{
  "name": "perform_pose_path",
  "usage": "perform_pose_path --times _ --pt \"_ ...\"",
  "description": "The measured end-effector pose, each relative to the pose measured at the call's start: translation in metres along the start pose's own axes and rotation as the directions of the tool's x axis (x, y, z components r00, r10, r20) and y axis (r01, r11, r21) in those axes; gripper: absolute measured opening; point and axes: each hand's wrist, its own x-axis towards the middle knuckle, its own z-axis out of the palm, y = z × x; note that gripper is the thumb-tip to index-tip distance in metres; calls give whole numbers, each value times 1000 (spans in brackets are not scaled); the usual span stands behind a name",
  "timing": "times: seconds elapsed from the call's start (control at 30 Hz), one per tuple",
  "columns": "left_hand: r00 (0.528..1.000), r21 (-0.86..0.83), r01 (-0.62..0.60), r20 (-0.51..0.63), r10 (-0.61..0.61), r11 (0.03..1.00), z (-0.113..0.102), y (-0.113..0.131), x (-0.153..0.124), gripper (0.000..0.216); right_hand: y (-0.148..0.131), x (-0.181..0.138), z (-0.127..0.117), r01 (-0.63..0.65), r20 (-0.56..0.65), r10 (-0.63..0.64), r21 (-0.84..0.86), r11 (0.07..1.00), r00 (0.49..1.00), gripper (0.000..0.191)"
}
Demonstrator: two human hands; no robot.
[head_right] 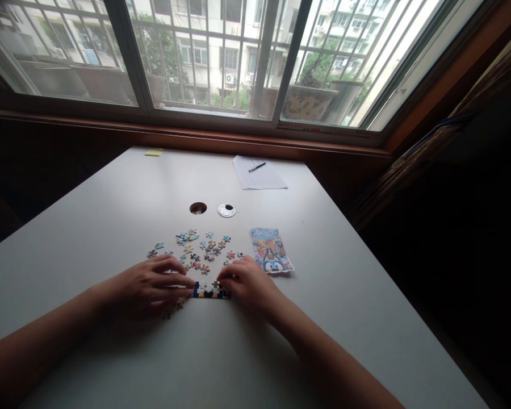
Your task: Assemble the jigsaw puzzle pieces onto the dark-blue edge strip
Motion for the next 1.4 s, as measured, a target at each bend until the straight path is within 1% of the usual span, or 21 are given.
perform_pose_path --times 0.13,0.3,0.5,0.63,0.73,0.83,1.03,1.13,1.23,1.4 --pt "1000 -1 3 -5 -3 1000 -1 0 1 45 2 0 2 29 -2 -29 -18 999 1000 16" --pt "1000 -2 7 -1 -7 1000 0 1 0 45 9 1 5 57 -11 -58 -49 997 998 14" --pt "1000 7 -7 -13 7 1000 -1 1 0 43 8 1 5 76 -22 -77 -62 995 997 14" --pt "1000 1 1 -12 -1 1000 -2 1 1 41 6 1 1 83 -89 -88 -58 995 992 13" --pt "1000 -1 1 -9 -1 1000 -2 1 1 41 5 0 -3 68 -144 -80 -84 994 986 12" --pt "1000 4 2 -29 -1 1000 -2 0 0 42 5 -1 -8 89 -162 -109 -124 988 981 13" --pt "1000 12 14 -7 -14 1000 -1 -2 -3 40 3 -6 -17 252 -55 -278 -279 927 959 17" --pt "999 12 25 -19 -25 1000 -1 -2 -4 38 2 -8 -18 284 2 -301 -337 897 954 20" --pt "999 14 30 -20 -30 999 -2 -2 -5 39 2 -10 -16 307 49 -310 -353 884 949 22" --pt "999 18 37 -11 -37 999 -2 -3 -5 39 2 -12 -12 314 107 -296 -387 867 949 29"
